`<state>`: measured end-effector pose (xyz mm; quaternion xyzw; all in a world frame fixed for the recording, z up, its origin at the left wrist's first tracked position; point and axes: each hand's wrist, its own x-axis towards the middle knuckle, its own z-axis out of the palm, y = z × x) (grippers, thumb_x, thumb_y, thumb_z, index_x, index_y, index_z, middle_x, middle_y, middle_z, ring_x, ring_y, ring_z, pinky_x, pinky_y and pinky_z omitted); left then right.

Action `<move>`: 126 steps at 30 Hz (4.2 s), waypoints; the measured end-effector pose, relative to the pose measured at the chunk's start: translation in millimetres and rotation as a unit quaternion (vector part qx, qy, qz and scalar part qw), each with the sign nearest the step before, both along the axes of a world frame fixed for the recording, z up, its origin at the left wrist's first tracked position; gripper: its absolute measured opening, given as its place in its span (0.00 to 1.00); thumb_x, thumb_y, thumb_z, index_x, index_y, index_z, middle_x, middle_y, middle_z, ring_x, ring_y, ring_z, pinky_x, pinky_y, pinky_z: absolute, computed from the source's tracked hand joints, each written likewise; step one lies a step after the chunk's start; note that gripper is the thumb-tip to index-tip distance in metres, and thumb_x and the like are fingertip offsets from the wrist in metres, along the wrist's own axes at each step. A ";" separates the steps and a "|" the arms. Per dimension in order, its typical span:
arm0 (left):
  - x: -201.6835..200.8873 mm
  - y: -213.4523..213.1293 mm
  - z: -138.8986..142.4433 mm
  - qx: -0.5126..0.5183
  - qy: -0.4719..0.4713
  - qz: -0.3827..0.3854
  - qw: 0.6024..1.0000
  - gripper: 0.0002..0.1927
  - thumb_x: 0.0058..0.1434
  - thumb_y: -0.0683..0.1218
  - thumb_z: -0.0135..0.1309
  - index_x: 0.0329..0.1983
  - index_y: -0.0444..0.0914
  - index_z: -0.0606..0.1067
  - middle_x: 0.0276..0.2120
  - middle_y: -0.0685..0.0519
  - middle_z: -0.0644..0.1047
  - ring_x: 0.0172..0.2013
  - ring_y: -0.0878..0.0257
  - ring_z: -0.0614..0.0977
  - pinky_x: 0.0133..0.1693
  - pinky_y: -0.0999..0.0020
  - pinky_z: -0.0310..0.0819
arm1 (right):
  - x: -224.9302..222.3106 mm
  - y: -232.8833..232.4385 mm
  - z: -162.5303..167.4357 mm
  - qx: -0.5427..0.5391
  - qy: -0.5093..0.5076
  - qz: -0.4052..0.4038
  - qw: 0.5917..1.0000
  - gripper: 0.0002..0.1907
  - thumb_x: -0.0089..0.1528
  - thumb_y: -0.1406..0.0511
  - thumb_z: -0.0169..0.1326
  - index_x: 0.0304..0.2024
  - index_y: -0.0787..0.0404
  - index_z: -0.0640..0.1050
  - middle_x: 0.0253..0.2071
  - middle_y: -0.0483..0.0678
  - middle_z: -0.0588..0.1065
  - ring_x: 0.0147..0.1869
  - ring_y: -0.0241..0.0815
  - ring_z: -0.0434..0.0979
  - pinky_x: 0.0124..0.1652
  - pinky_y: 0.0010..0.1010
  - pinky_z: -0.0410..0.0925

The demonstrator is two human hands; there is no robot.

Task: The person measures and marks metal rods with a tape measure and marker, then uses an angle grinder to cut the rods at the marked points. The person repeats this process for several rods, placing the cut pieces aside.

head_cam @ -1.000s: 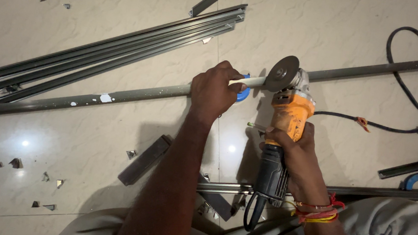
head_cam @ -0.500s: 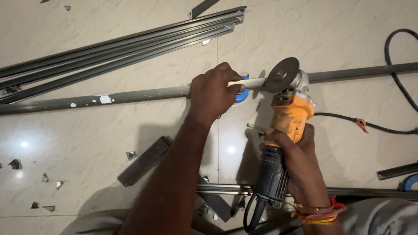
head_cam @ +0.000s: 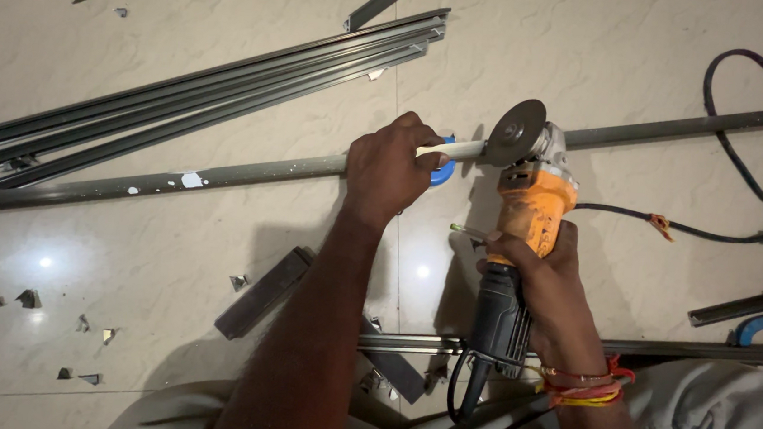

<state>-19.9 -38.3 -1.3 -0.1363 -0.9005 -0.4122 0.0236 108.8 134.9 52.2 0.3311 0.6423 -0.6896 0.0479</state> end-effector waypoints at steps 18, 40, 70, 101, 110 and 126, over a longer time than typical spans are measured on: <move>1.8 0.5 -2.7 -0.003 -0.009 0.002 1.000 0.12 0.55 0.52 0.66 0.39 0.44 0.84 0.36 0.56 0.81 0.36 0.57 0.84 0.41 0.58 0.74 | 1.7 -2.6 -2.0 -0.013 0.013 -0.008 1.000 0.28 0.54 0.71 0.60 0.52 0.61 0.60 0.41 0.52 0.75 0.35 0.44 0.81 0.32 0.33 0.76; -1.4 -0.7 -4.8 0.001 0.013 0.006 1.000 0.11 0.55 0.52 0.65 0.40 0.45 0.84 0.37 0.56 0.80 0.37 0.56 0.84 0.39 0.58 0.74 | -3.6 -6.2 -5.0 -0.013 0.016 -0.006 1.000 0.27 0.54 0.71 0.59 0.51 0.61 0.60 0.40 0.52 0.76 0.34 0.46 0.81 0.31 0.34 0.76; -3.6 -0.4 -3.0 -0.020 -0.006 0.003 1.000 0.11 0.57 0.53 0.64 0.40 0.46 0.84 0.38 0.56 0.81 0.38 0.56 0.84 0.41 0.57 0.73 | -2.8 -7.8 -8.7 0.001 0.016 0.002 1.000 0.27 0.54 0.72 0.58 0.51 0.62 0.59 0.41 0.52 0.76 0.35 0.44 0.80 0.32 0.32 0.76; -4.1 -2.3 0.8 -0.016 -0.014 -0.001 1.000 0.11 0.57 0.54 0.64 0.40 0.47 0.84 0.37 0.56 0.81 0.36 0.55 0.84 0.40 0.56 0.74 | 1.4 -12.9 -10.1 0.025 0.028 0.007 0.999 0.27 0.55 0.72 0.58 0.52 0.63 0.62 0.42 0.52 0.74 0.37 0.40 0.78 0.33 0.29 0.74; -4.9 -2.3 -0.7 -0.024 -0.010 -0.004 1.000 0.12 0.56 0.55 0.64 0.39 0.46 0.84 0.37 0.56 0.81 0.37 0.55 0.84 0.40 0.56 0.74 | 1.3 -14.4 -10.1 0.033 0.020 0.008 0.999 0.28 0.55 0.71 0.60 0.53 0.62 0.61 0.42 0.51 0.74 0.39 0.39 0.78 0.35 0.29 0.74; -3.3 -7.4 2.7 -0.016 0.004 -0.013 1.000 0.12 0.57 0.55 0.63 0.41 0.47 0.84 0.37 0.55 0.81 0.37 0.54 0.84 0.40 0.56 0.75 | 2.6 -15.8 -17.9 0.034 0.043 0.013 0.998 0.27 0.54 0.72 0.59 0.52 0.62 0.62 0.43 0.50 0.73 0.40 0.38 0.78 0.35 0.29 0.74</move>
